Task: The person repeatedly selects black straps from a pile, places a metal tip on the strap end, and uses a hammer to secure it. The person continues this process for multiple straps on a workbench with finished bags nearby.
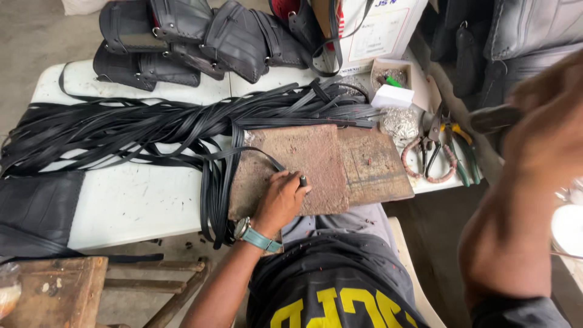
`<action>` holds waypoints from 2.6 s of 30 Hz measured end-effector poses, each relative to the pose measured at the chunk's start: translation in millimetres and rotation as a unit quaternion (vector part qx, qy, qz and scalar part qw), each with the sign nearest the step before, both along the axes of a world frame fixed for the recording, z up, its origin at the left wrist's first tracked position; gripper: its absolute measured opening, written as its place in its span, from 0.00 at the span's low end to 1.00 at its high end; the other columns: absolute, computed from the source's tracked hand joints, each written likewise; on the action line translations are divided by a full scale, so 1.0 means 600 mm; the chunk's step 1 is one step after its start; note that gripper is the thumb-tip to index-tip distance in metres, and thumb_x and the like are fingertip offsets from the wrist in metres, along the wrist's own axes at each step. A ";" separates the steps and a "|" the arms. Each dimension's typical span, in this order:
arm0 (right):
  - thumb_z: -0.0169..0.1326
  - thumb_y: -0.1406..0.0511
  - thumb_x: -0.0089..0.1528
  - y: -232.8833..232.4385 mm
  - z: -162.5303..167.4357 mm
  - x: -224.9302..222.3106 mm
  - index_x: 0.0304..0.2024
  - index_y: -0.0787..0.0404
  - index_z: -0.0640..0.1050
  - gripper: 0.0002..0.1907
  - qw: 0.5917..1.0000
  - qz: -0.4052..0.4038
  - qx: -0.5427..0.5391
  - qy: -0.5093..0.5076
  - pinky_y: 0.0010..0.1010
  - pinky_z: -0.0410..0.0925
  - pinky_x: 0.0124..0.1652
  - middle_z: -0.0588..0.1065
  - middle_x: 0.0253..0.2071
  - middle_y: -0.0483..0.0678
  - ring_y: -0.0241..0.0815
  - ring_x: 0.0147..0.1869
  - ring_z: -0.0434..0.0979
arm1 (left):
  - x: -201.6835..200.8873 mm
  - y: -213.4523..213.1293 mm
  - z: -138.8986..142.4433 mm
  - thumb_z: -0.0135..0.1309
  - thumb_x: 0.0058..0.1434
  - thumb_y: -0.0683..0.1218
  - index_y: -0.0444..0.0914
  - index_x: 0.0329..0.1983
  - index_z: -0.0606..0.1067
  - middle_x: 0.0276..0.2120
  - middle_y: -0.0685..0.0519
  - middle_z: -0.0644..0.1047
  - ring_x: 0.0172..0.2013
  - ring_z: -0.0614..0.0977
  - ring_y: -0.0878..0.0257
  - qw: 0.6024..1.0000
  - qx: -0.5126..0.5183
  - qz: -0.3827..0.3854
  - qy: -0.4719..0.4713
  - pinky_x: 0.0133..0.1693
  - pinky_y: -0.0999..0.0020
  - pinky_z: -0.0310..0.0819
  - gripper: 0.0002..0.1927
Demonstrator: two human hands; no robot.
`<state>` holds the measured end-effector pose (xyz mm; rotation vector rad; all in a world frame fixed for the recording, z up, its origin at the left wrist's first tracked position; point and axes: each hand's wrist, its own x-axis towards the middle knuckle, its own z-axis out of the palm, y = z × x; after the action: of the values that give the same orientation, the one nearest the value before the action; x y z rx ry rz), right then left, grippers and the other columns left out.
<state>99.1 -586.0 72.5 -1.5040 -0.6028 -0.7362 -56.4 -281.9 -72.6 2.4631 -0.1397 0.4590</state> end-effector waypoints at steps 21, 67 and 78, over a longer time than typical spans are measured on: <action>0.60 0.56 0.63 -0.042 -0.279 -0.015 0.58 0.45 0.81 0.20 0.791 -0.126 -0.590 0.102 0.37 0.73 0.46 0.77 0.42 0.43 0.47 0.50 0.80 | -0.029 0.096 0.027 0.52 0.72 0.45 0.40 0.44 0.78 0.40 0.56 0.83 0.45 0.81 0.66 0.434 -0.898 -0.055 -0.045 0.62 0.56 0.62 0.05; 0.59 0.57 0.65 -0.054 -0.276 0.013 0.65 0.44 0.80 0.24 0.804 -0.090 -0.587 0.035 0.43 0.72 0.51 0.78 0.45 0.47 0.56 0.54 0.77 | -0.324 0.165 0.037 0.48 0.69 0.49 0.40 0.48 0.72 0.35 0.49 0.84 0.35 0.88 0.60 0.915 -0.095 0.286 0.268 0.36 0.62 0.80 0.10; 0.57 0.62 0.65 0.188 -0.188 0.050 0.58 0.54 0.80 0.17 0.851 0.046 -0.520 0.055 0.47 0.71 0.50 0.76 0.50 0.53 0.57 0.53 0.77 | -0.331 0.160 -0.018 0.47 0.70 0.51 0.36 0.48 0.67 0.25 0.45 0.83 0.27 0.86 0.57 0.890 -0.173 0.371 0.202 0.33 0.62 0.78 0.14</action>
<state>129.2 -473.2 -40.3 -2.4607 -1.0687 -0.1982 -255.1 -185.8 -83.3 2.1173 0.9988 0.2313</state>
